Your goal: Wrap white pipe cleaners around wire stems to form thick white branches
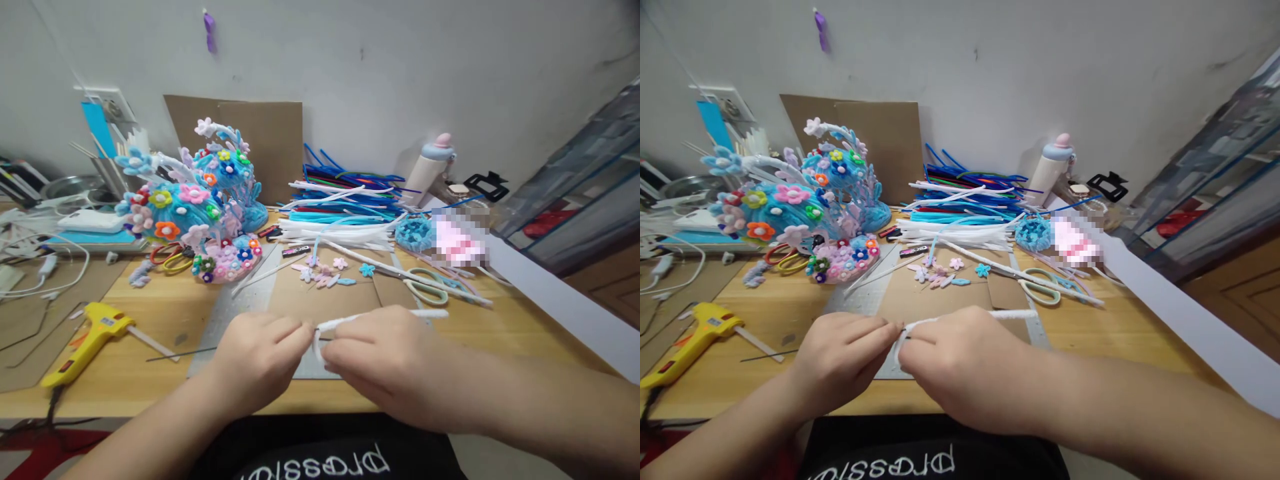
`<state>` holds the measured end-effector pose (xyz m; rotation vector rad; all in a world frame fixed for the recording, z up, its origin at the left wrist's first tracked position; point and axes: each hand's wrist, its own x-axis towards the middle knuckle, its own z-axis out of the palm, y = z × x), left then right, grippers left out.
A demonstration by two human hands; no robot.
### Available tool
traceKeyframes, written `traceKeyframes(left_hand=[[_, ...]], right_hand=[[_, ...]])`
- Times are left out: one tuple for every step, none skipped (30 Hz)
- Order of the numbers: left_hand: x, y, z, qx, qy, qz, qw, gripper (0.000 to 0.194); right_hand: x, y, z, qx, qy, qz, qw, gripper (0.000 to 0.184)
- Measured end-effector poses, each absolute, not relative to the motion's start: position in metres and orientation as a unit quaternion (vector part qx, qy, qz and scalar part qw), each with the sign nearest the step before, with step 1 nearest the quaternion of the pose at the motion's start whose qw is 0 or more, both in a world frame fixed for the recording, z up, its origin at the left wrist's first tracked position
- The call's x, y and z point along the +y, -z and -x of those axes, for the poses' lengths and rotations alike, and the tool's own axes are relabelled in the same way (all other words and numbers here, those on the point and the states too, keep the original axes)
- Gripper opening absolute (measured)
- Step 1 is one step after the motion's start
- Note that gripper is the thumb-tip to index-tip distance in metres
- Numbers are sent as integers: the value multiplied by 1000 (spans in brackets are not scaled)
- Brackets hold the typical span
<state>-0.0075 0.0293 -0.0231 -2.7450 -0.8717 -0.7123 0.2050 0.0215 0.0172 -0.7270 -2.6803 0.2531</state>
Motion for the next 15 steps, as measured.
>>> traceKeyframes(left_hand=[[28, 22, 7, -271, 234, 929, 89, 14], [27, 21, 7, -250, 230, 936, 86, 14], [26, 19, 7, -231, 228, 943, 80, 14], [24, 17, 7, -216, 227, 947, 70, 15], [22, 14, 7, -205, 230, 950, 57, 16], [20, 11, 7, -198, 239, 950, 41, 18], [18, 8, 7, -197, 252, 947, 25, 21], [17, 6, 7, -200, 266, 943, 9, 22], [16, 4, 7, -208, 284, 936, -1, 22], [16, 2, 8, -219, 305, 927, -4, 22], [16, 1, 8, -234, 325, 916, 2, 20], [17, 1, 8, -252, 344, 904, 14, 18], [18, 1, 9, -270, 359, 893, 29, 15], [20, 2, 10, -288, 370, 882, 44, 12], [22, 4, 10, -303, 374, 875, 55, 10]], right_hand=[[25, -24, -207, -941, -100, 259, 194, 19], [31, -30, -209, -932, -121, 266, 213, 17], [37, -35, -211, -922, -151, 274, 228, 15], [44, -39, -213, -911, -188, 283, 234, 12], [51, -42, -215, -901, -227, 291, 230, 10], [57, -43, -216, -889, -267, 300, 219, 9], [62, -43, -217, -878, -304, 305, 209, 8], [65, -41, -217, -866, -336, 310, 200, 8], [68, -38, -217, -856, -363, 314, 192, 8], [68, -34, -216, -848, -388, 313, 182, 9], [67, -29, -214, -841, -408, 311, 171, 10], [65, -24, -212, -836, -419, 316, 160, 12], [61, -18, -210, -832, -417, 332, 153, 14], [56, -13, -208, -834, -402, 348, 150, 15], [49, -8, -207, -843, -370, 359, 151, 16]])
